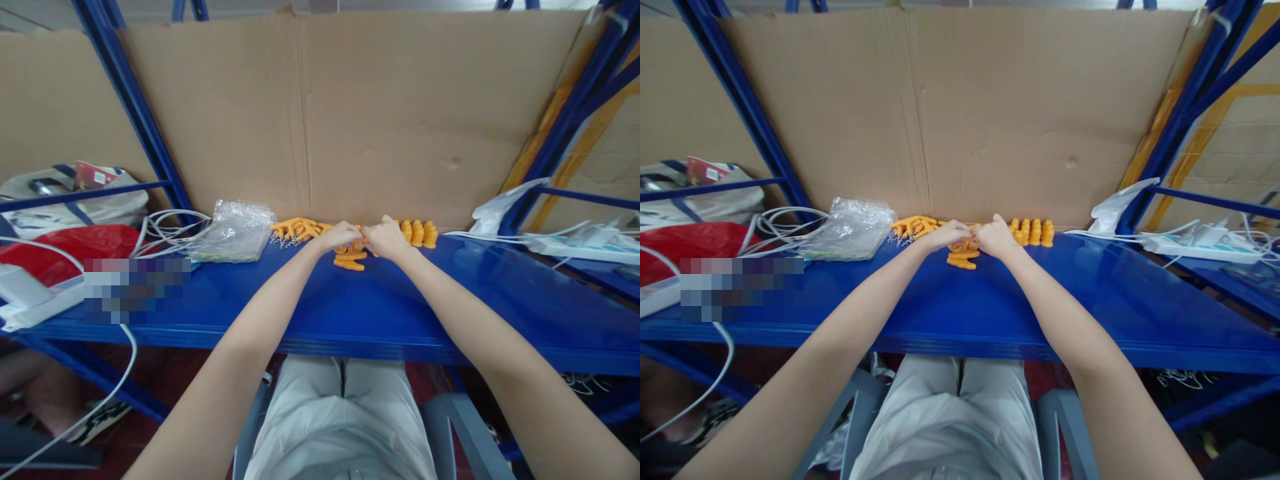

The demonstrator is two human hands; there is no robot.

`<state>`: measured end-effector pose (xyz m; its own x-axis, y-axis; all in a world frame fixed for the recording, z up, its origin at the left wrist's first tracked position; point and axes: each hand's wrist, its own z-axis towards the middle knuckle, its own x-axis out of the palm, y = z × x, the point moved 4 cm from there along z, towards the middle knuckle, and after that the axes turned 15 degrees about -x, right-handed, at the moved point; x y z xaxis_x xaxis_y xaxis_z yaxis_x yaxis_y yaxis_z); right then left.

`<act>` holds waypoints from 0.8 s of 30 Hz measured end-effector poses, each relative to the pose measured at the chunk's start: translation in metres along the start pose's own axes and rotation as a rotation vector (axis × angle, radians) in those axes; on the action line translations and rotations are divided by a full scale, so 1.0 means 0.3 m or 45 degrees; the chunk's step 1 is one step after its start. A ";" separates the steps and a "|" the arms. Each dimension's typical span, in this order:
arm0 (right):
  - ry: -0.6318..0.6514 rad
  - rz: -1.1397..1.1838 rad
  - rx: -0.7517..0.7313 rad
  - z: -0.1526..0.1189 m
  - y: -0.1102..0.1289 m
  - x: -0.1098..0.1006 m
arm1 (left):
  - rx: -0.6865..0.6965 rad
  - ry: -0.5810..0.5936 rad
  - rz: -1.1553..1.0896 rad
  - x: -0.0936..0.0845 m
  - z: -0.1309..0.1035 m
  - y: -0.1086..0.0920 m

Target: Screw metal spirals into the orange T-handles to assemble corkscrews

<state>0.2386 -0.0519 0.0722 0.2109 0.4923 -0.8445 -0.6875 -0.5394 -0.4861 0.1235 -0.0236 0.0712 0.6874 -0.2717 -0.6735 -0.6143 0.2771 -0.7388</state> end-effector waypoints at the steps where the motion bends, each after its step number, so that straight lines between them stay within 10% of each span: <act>1: -0.011 -0.005 -0.017 -0.001 -0.001 0.002 | 0.005 -0.002 -0.002 0.000 0.005 0.005; 16: -0.104 0.066 -0.120 0.001 -0.004 0.059 | -0.015 -0.204 0.189 -0.056 0.052 0.108; 24: -0.318 0.055 0.326 -0.085 -0.188 0.095 | -0.143 -0.411 0.130 -0.118 0.060 0.206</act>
<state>0.3010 -0.0248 0.0699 0.0237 0.6417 -0.7666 -0.8506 -0.3899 -0.3526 0.0682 0.0198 0.0500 0.6964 0.0620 -0.7150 -0.7125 0.1797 -0.6783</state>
